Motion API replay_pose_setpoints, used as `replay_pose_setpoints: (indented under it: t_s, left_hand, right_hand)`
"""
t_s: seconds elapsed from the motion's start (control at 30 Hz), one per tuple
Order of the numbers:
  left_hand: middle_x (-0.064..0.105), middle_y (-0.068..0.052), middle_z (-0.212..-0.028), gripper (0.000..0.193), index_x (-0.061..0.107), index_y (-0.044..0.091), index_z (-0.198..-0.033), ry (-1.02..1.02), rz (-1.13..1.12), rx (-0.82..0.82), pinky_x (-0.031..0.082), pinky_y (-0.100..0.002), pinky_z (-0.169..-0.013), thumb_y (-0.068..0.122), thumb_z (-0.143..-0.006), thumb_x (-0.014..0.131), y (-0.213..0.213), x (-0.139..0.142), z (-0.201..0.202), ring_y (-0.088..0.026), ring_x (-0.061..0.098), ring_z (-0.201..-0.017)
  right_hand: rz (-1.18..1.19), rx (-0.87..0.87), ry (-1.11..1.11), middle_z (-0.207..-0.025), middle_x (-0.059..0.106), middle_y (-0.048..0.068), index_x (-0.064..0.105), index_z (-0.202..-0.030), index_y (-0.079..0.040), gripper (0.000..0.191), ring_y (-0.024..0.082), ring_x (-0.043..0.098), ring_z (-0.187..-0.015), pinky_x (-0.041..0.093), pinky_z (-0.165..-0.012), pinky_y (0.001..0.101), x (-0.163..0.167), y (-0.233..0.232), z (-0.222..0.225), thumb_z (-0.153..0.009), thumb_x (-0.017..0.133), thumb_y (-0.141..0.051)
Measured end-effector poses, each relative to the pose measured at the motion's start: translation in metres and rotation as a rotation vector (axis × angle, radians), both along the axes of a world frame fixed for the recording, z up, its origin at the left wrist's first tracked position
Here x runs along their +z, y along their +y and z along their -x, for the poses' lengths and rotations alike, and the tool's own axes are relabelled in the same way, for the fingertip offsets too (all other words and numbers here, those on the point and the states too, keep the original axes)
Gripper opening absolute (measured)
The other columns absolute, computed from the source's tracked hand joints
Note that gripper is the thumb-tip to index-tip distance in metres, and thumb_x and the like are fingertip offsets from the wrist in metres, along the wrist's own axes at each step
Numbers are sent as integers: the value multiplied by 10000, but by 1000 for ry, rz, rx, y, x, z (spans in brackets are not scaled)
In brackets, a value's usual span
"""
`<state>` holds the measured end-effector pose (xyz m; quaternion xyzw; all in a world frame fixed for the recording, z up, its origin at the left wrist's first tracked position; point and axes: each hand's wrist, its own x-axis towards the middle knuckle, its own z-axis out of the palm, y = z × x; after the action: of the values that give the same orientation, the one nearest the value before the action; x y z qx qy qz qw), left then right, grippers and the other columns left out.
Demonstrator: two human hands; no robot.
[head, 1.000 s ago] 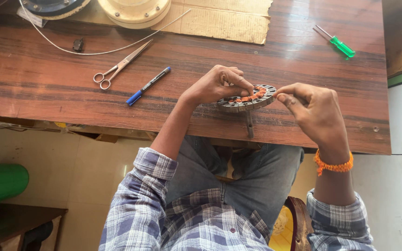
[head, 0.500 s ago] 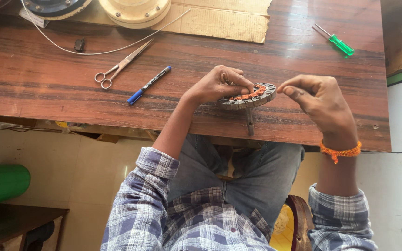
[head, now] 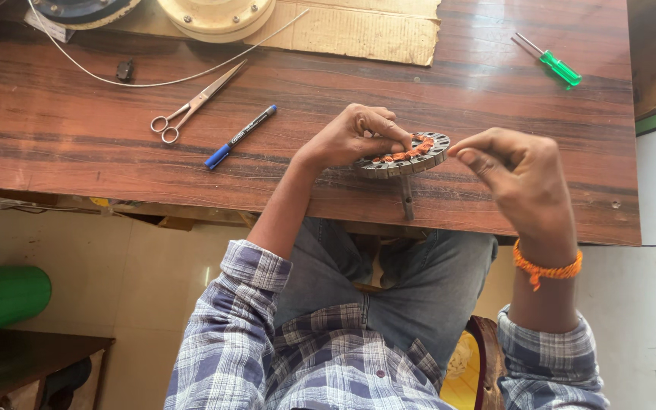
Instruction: The person sits at a workbench fitting and pressing copper wire coils into the slots of a motor armature, working around the rotor by hand and occasionally steadying it on the table. Near the end they pick up a marker and mark the armature surface.
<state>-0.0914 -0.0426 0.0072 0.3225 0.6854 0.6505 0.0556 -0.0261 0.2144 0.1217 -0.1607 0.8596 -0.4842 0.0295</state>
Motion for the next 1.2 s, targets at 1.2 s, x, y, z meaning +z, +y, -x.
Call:
replay_pose_setpoints:
  t_s: [1.2]
  left_hand:
    - [694, 13, -830, 201, 817, 88, -1068, -29, 18, -40, 495, -306, -749, 182, -892, 801, -4, -3, 2, -98, 560, -818]
  right_hand:
    - [-334, 119, 792, -667, 480, 34, 770, -1152, -141, 389, 151, 493, -564, 418, -540, 347, -36, -17, -39, -845, 730, 94]
